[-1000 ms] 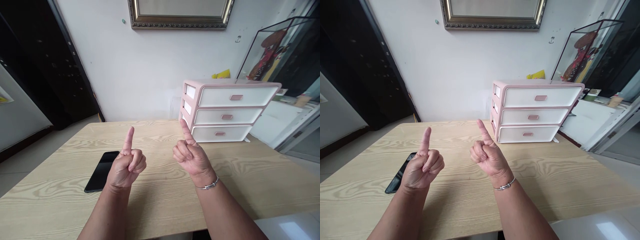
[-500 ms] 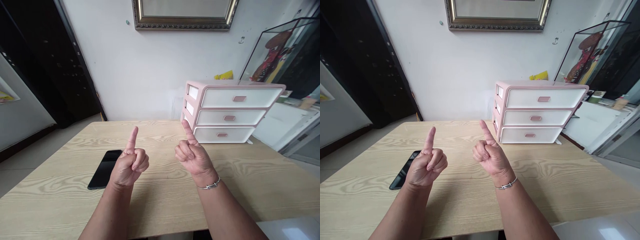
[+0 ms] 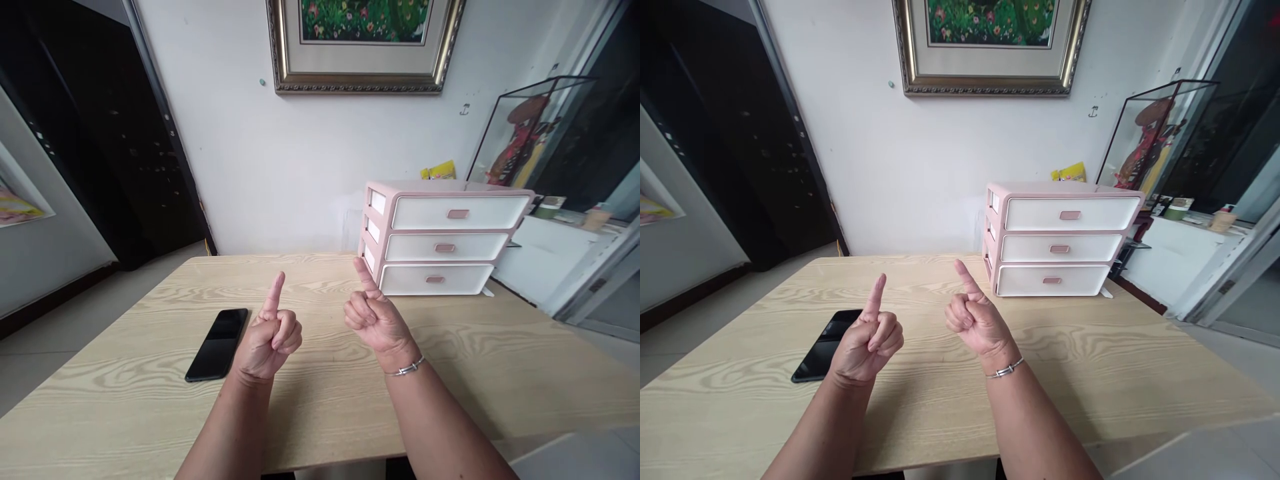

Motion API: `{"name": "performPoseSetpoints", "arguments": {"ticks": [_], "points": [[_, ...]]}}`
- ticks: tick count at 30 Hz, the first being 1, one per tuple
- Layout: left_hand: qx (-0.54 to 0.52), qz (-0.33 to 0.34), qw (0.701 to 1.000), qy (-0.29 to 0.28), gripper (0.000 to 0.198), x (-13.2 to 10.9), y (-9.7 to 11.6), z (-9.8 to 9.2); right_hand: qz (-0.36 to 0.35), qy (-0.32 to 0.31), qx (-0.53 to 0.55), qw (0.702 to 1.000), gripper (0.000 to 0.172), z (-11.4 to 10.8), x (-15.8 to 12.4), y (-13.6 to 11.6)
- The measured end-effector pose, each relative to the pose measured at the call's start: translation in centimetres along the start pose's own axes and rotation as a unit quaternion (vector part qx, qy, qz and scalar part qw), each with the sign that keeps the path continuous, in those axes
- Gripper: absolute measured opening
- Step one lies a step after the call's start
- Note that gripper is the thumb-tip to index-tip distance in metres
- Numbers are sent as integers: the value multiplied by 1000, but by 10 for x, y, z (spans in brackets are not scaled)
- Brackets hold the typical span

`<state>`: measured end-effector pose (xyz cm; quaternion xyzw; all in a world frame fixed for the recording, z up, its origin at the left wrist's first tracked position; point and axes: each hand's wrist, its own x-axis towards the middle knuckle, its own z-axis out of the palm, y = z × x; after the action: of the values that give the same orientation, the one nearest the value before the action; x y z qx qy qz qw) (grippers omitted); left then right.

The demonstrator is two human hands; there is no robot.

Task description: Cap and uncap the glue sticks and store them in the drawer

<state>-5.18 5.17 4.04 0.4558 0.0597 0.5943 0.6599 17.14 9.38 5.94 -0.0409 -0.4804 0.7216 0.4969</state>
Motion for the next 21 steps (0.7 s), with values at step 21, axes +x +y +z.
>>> {"name": "performPoseSetpoints", "arguments": {"ticks": [21], "points": [[6, -3, 1000, 5, 77, -7, -1, 2, 4, -12, 6, 1000, 78, -4, -10, 8]]}}
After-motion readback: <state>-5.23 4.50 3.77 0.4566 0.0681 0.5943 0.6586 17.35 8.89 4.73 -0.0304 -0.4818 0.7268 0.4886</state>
